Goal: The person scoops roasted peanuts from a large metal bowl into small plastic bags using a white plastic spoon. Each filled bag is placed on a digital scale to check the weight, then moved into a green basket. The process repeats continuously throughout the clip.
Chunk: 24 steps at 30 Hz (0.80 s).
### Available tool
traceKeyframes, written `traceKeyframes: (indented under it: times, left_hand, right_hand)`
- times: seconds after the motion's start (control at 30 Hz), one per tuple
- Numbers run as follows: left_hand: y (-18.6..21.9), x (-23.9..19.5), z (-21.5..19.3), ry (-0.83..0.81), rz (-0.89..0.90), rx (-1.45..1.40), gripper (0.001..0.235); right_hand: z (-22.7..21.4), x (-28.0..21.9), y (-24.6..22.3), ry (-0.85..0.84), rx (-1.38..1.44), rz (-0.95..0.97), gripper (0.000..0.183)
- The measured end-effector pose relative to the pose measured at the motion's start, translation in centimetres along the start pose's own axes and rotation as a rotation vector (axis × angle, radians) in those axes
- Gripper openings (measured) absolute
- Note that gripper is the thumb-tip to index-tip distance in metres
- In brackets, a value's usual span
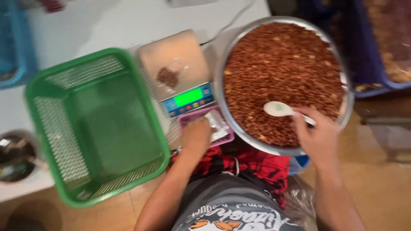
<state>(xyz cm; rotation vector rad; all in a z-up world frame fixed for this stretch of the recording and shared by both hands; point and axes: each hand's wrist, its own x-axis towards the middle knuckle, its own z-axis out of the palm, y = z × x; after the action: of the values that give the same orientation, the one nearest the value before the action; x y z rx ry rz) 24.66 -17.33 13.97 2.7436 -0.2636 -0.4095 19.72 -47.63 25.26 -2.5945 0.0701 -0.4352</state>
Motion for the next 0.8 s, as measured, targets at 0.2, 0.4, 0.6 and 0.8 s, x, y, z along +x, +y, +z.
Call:
traceKeyframes:
  times: [0.2, 0.4, 0.6, 0.8]
  left_hand:
    - [-1.4, -0.4, -0.2, 0.136, 0.109, 0.051, 0.021]
    - [-3.5, -3.7, -5.6, 0.538, 0.283, 0.015, 0.024]
    - [-2.4, -2.1, -6.9, 0.659, 0.376, -0.185, 0.028]
    - [1.9, 2.5, -11.2, 0.699, 0.656, -0.533, 0.008]
  right_hand:
    - [1.4, 2.3, 1.0, -0.025, -0.152, -0.197, 0.009]
    - [2.0, 3.3, 1.1, -0.17, -0.484, -0.202, 0.014]
    - [6.7, 2.9, -0.1, -0.225, 0.046, 0.141, 0.018]
    - [3.4, 3.3, 1.2, -0.033, 0.542, 0.432, 0.016]
